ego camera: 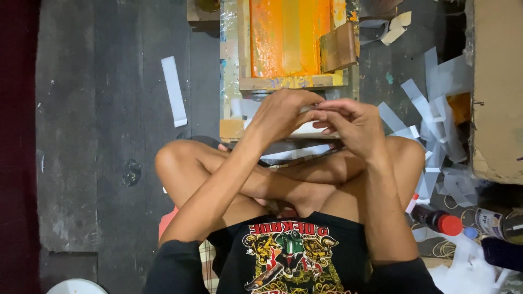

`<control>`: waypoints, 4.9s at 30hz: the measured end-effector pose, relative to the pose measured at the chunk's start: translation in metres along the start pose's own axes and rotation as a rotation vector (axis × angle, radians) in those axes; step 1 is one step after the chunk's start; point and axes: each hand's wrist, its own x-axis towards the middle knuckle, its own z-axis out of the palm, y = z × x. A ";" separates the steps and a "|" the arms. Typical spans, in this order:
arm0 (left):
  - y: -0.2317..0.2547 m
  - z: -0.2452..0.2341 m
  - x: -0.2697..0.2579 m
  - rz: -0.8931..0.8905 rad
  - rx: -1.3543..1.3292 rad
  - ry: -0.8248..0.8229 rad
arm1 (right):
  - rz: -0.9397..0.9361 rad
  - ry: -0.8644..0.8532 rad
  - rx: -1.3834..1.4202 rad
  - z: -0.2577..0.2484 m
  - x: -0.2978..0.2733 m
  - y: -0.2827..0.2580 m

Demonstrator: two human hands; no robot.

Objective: The person sits cross-legged and uses a wooden squeegee to spread orange ink across a screen printing frame. They repeatedly roll the squeegee over the ink, then place white rectangular plastic strips onto the frame and press them down.

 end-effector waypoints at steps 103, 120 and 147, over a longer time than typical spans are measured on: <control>-0.052 -0.013 -0.078 -0.500 -0.748 0.383 | 0.113 0.155 0.253 0.011 0.008 0.059; -0.050 -0.036 -0.082 -0.637 -0.720 0.464 | 0.153 0.144 0.203 -0.014 0.007 0.008; -0.062 -0.015 -0.082 -0.407 -0.669 0.445 | 0.256 0.150 0.475 -0.005 0.018 0.004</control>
